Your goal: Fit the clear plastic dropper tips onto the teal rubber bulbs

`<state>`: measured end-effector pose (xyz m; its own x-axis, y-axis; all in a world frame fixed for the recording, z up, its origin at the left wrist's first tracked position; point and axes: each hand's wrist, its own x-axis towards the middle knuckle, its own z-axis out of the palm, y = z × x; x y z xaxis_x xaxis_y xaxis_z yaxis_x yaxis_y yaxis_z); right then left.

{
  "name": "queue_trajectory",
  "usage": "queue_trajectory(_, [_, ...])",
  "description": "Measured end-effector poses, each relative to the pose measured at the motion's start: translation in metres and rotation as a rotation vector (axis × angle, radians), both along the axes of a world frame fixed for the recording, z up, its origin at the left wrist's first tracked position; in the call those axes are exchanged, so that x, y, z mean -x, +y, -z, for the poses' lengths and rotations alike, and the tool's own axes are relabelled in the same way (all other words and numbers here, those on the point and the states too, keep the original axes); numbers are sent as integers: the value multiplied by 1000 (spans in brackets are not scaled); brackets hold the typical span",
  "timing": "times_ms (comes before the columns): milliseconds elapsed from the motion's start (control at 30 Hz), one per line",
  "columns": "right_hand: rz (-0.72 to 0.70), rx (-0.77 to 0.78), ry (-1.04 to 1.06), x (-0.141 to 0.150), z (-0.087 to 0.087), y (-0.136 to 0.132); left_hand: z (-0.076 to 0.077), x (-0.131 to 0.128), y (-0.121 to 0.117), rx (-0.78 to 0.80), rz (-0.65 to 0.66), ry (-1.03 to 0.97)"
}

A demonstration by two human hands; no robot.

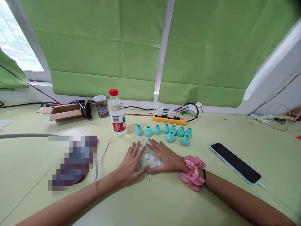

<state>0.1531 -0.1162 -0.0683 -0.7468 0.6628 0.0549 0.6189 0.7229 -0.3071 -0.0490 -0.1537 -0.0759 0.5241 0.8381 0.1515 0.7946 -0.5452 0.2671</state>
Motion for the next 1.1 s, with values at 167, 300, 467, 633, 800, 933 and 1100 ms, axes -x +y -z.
queue_trajectory(167, [-61, -144, 55, 4, 1, -4, -4, 0, -2, -29, 54, -19])
queue_trajectory(300, [-18, -274, 31, 3, 3, -9, -10, 2, -8, -155, 75, -25])
queue_trajectory(467, [75, -284, -73, -2, 4, -14, -9, 6, -18, -199, 215, 16])
queue_trajectory(633, [-17, -320, -56, -6, 3, -16, 2, 5, -17, -165, 85, 15])
queue_trajectory(800, [-103, -453, 143, -7, 9, -14, 4, 9, -10, -268, 54, -90])
queue_trajectory(933, [-100, -491, 294, -7, 13, -13, 0, 15, -8, -489, 121, -184])
queue_trajectory(1100, [-123, -522, 424, -5, 12, -14, 2, 16, -10, -605, 228, -65])
